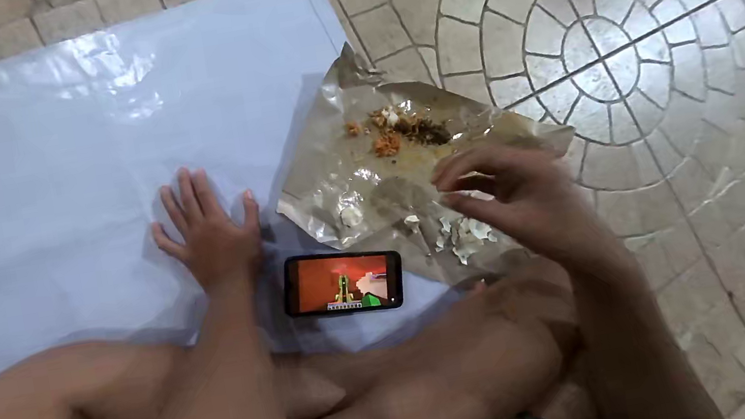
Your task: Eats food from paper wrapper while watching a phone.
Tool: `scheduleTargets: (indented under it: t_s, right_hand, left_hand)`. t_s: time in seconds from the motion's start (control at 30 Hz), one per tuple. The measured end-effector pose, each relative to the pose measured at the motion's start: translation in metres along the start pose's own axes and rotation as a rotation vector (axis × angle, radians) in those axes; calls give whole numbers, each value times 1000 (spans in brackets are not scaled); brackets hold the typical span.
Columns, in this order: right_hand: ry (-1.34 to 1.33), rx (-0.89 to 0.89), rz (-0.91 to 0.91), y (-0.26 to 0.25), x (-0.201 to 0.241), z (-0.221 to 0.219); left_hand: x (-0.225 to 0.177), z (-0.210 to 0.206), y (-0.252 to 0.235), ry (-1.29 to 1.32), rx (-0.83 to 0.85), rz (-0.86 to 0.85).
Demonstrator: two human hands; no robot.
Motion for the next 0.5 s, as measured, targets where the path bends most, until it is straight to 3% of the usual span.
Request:
scheduleTargets:
  t_s: [0.07,0.17,0.5]
  right_hand:
    - [294,195,-116,-2,-25,-35]
    - [444,407,-240,2,-41,-75]
    - [380,359,-217,-6,-41,-87]
  left_hand:
    - [-2,1,1,-7,-9,2]
    - [-4,3,-1,-10,-8,7]
    - [-5,2,0,-6,-15,11]
Point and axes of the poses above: each hand's wrist, its own y-axis away from the middle knuckle, its own z-axis out of the back of the hand, x = y × z, the point moved 6 cm from there along -y, towards the middle knuckle, and after that the axes turned 13 degrees about y, right-handed, at the moved point
